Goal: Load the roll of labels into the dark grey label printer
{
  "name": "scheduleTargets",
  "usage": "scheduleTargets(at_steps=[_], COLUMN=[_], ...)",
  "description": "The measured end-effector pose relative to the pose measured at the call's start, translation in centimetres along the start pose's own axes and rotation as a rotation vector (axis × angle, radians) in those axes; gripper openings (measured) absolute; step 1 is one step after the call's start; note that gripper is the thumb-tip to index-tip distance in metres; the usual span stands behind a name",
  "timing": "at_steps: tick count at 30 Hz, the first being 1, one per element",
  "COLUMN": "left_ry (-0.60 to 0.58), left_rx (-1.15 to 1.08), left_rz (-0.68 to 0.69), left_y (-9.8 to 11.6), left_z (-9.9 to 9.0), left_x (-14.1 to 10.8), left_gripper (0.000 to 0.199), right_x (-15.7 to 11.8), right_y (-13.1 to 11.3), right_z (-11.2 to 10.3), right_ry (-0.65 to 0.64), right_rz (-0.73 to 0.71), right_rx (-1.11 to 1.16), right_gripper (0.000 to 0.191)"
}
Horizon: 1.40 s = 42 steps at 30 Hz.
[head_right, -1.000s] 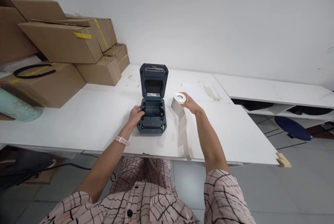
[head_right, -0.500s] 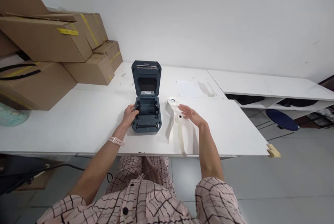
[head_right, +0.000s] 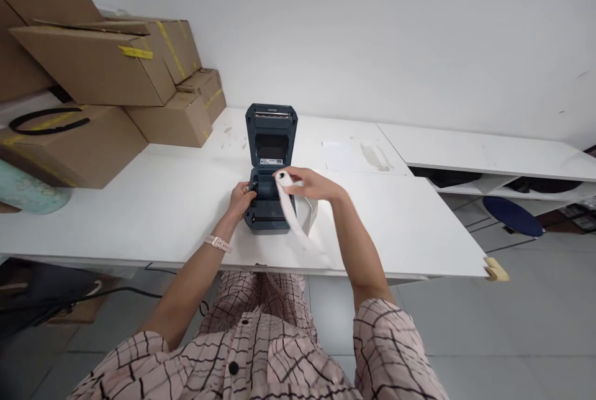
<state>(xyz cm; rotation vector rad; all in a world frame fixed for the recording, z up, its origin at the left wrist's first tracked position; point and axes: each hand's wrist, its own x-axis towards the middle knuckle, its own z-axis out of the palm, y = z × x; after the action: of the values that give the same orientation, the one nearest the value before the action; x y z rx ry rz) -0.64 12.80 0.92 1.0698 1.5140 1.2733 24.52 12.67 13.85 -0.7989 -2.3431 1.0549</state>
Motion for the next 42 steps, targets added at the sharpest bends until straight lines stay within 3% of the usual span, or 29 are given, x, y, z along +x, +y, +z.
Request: scheduleTargets(at_steps=[5, 10, 15, 23, 27, 31, 36, 42], left_ry=[-0.011, -0.007, 0.005, 0.004, 0.008, -0.078, -0.137, -0.137], left_rx=[-0.023, -0.044, -0.048, -0.071, -0.107, -0.210, -0.211, -0.176], left_rz=[-0.019, -0.030, -0.024, -0.052, -0.075, -0.081, -0.085, -0.123], left_y=[0.3, 0.2, 0.4, 0.5, 0.6, 1.1, 1.8, 2.2], left_z=[0.0, 0.1, 0.1, -0.1, 0.1, 0.3, 0.3, 0.1], left_x=[-0.2, -0.1, -0.3, -1.0, -1.3, -1.4, -1.6, -1.7], left_gripper=[0.043, 0.045, 0.045, 0.047, 0.045, 0.045, 0.048, 0.054], right_x=[7.8, 9.3, 7.7, 1.0, -0.3, -1.1, -2.3, -3.1], right_y=[1.8, 3.5, 2.5, 0.8, 0.3, -0.3, -1.2, -1.4], right_z=[4.1, 6.2, 7.0, 10.9, 13.8, 16.0, 17.5, 17.4], right_ry=[-0.183, -0.261, -0.238, 0.149, 0.336, 0.441, 0.374, 0.157], right_rz=[0.222, 0.272, 0.248, 0.210, 0.188, 0.156, 0.164, 0.184], right_rx=[-0.612, -0.707, -0.706, -0.587, -0.598, -0.605, -0.654, -0.673], right_gripper=[0.044, 0.047, 0.042, 0.035, 0.038, 0.039, 0.047, 0.102])
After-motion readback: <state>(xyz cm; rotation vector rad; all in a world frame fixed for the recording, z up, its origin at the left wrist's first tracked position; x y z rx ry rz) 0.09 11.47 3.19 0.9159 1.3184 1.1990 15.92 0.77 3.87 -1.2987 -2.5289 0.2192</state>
